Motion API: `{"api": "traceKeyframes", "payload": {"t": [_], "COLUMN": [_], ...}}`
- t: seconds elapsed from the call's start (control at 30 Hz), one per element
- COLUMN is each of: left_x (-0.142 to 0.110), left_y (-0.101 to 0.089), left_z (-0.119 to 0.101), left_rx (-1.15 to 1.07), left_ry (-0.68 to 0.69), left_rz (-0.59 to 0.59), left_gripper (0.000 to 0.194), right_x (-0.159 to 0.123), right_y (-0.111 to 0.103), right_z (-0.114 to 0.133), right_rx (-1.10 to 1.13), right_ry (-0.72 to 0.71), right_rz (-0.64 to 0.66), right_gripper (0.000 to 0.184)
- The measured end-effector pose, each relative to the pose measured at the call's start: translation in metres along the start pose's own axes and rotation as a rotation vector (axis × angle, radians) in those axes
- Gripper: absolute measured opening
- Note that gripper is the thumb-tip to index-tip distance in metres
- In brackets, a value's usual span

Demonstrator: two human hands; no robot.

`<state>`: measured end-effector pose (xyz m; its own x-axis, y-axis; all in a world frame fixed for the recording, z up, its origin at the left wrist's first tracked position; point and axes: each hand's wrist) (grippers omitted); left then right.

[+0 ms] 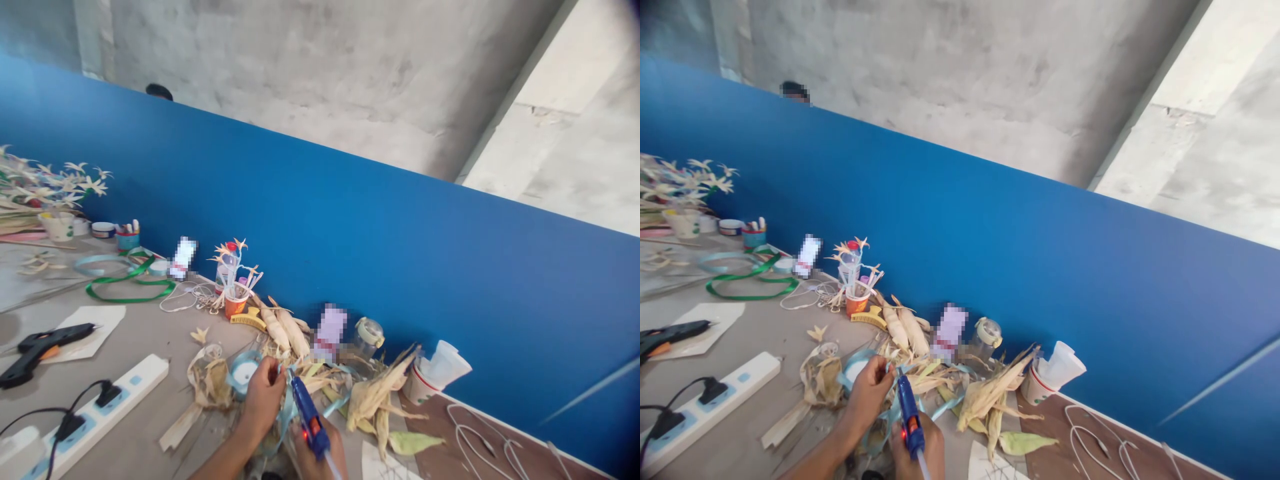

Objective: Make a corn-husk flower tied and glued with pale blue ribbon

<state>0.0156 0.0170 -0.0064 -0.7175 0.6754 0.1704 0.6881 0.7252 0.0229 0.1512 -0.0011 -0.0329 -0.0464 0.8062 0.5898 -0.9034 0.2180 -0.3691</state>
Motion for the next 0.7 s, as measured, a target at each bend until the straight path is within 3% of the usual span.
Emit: {"api": "traceKeyframes", "payload": {"t": [0.43,0.7], "left_x": [-0.0009,0.0019], "left_y": [-0.0002,-0.0008], "left_z": [-0.0023,0.0011], "left_rx": [0.007,-0.018], "left_ry": [0.026,-0.026], "left_rz": [-0.001,-0.009], "left_gripper": [0.019,0.017], "right_x": [-0.0002,0.0015], "right_y": [-0.0022,-0.0059], "right_z": [-0.0022,0.0005], "right_rx": [-0.032,-0.040], "right_ry": [-0.049,-0.069], "right_rz": [-0.031,-0.025], "right_gripper": [0.034,0.035]}}
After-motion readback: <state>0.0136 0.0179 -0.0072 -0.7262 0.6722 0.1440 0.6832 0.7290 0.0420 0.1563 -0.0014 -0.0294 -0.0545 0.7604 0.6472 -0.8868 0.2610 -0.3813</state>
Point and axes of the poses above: each hand's wrist, its own x-axis towards the middle knuckle, its own y-axis out of the palm, z = x × y, and after that the axes turned 12 degrees about -z, right-handed
